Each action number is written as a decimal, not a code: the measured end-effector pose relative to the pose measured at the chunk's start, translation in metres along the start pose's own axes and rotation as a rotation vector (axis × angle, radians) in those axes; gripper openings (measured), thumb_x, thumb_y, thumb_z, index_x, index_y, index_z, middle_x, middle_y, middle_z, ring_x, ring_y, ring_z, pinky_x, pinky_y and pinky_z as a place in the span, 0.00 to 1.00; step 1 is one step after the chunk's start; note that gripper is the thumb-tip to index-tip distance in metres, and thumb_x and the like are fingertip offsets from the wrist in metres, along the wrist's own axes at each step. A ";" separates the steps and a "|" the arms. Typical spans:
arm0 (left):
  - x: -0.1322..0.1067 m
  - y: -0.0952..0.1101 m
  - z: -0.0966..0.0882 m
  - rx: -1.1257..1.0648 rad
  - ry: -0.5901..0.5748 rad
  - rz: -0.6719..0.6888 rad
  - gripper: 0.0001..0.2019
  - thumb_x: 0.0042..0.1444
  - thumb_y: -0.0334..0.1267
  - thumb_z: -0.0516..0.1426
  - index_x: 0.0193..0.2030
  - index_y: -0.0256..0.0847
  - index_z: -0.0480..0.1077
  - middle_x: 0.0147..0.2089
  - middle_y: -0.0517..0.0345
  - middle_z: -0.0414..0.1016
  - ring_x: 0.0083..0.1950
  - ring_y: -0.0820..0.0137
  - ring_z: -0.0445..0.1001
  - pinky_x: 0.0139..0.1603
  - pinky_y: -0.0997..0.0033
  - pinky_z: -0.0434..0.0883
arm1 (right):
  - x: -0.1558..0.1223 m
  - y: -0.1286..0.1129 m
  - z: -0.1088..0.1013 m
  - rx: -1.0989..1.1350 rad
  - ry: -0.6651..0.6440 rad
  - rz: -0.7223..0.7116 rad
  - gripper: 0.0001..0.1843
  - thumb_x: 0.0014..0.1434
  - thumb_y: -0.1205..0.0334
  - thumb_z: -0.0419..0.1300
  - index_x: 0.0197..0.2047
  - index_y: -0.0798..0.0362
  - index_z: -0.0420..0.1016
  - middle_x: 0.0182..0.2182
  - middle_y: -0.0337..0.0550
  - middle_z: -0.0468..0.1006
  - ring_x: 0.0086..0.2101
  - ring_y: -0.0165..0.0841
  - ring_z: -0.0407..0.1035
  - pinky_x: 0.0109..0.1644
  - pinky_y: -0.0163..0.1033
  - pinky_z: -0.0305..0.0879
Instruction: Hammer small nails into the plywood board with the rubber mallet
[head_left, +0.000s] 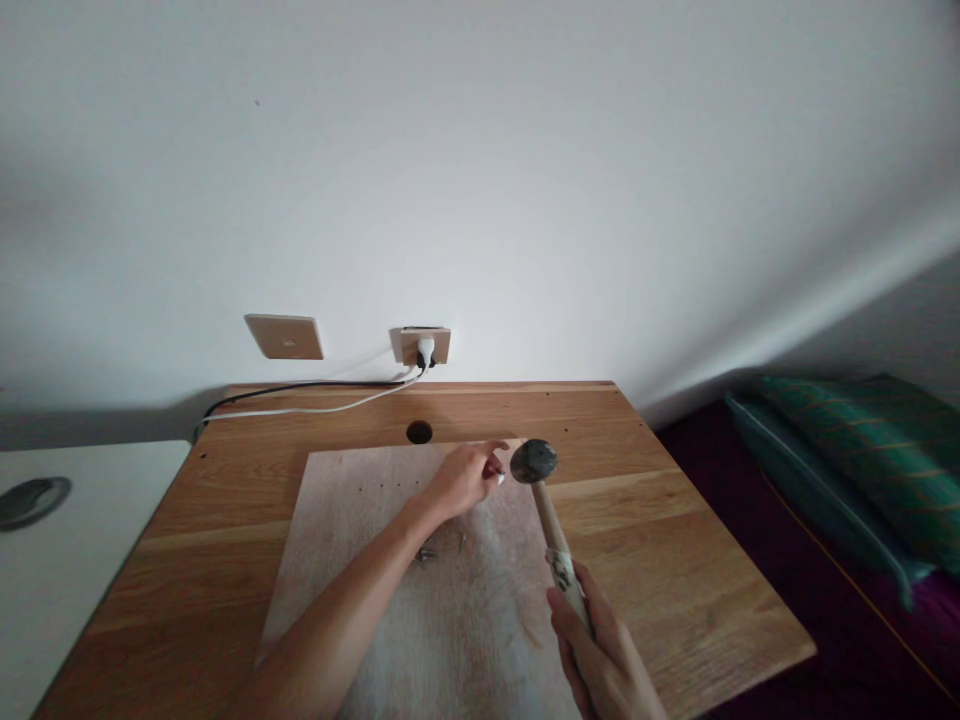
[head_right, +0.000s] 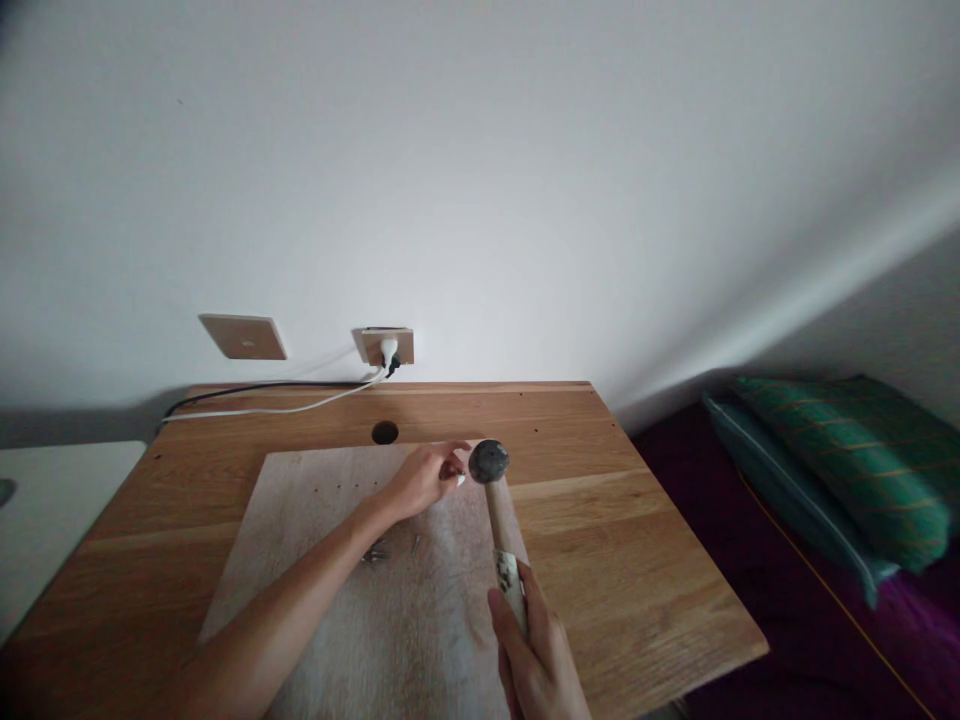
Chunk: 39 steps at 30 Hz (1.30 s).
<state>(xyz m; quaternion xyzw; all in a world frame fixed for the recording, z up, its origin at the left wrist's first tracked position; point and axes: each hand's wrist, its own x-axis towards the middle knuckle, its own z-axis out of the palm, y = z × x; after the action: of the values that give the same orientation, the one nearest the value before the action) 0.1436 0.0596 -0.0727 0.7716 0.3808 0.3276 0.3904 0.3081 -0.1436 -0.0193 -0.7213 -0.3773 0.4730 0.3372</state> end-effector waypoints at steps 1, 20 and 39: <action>0.000 -0.001 0.000 0.009 0.012 0.014 0.26 0.52 0.22 0.61 0.58 0.42 0.75 0.40 0.57 0.85 0.38 0.68 0.81 0.46 0.70 0.76 | 0.000 -0.001 -0.001 -0.047 -0.010 -0.011 0.43 0.60 0.26 0.58 0.64 0.52 0.66 0.13 0.23 0.61 0.12 0.25 0.50 0.15 0.30 0.45; 0.000 0.002 -0.003 0.017 0.004 0.002 0.27 0.52 0.21 0.61 0.59 0.41 0.75 0.41 0.56 0.86 0.39 0.67 0.82 0.45 0.69 0.75 | 0.000 -0.003 -0.002 -0.147 -0.051 0.034 0.48 0.60 0.26 0.54 0.69 0.55 0.59 0.13 0.23 0.60 0.13 0.27 0.53 0.17 0.30 0.46; -0.001 0.003 -0.003 0.067 0.000 0.068 0.28 0.50 0.22 0.62 0.59 0.42 0.75 0.42 0.56 0.84 0.41 0.65 0.81 0.48 0.67 0.75 | 0.003 0.012 -0.003 -0.068 0.006 0.045 0.48 0.56 0.24 0.61 0.67 0.51 0.67 0.15 0.27 0.63 0.15 0.29 0.59 0.17 0.32 0.55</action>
<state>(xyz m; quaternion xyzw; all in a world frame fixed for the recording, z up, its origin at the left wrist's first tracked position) 0.1421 0.0582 -0.0687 0.7968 0.3649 0.3277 0.3529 0.3143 -0.1474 -0.0298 -0.7420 -0.3756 0.4654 0.3030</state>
